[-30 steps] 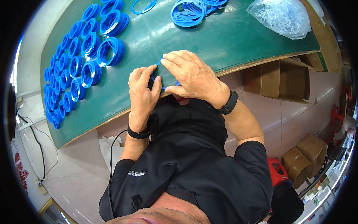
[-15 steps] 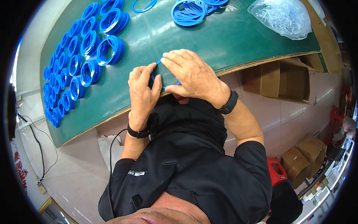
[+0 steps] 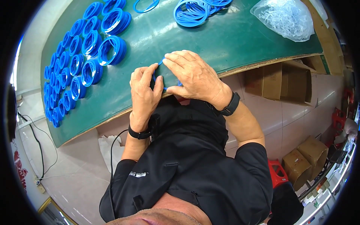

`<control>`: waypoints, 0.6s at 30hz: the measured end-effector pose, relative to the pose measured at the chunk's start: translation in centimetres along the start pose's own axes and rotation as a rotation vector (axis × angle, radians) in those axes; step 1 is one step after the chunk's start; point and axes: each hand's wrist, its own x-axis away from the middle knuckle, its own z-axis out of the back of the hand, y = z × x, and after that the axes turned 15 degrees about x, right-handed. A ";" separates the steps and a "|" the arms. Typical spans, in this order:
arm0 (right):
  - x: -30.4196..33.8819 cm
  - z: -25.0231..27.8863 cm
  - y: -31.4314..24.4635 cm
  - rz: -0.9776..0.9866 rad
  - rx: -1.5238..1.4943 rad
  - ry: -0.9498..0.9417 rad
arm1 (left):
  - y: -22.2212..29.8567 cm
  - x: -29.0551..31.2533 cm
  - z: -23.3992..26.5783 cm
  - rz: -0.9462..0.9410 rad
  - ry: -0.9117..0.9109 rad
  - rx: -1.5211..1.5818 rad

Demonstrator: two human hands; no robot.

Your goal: The person picks up a blue ring and a white plastic tie, threads the tie through the ring, and pulls it tight. They then place the tied ring onto a stack of blue rings on the table.

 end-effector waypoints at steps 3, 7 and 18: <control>0.0 0.0 -0.1 -0.002 -0.009 0.003 | -0.1 0.2 0.0 -0.004 -0.009 0.002; 0.0 -0.1 0.0 -0.002 -0.011 0.009 | -0.4 0.3 -0.1 -0.027 -0.007 0.012; 0.0 0.0 0.1 -0.001 -0.016 0.001 | -0.1 0.1 0.1 0.007 -0.008 0.023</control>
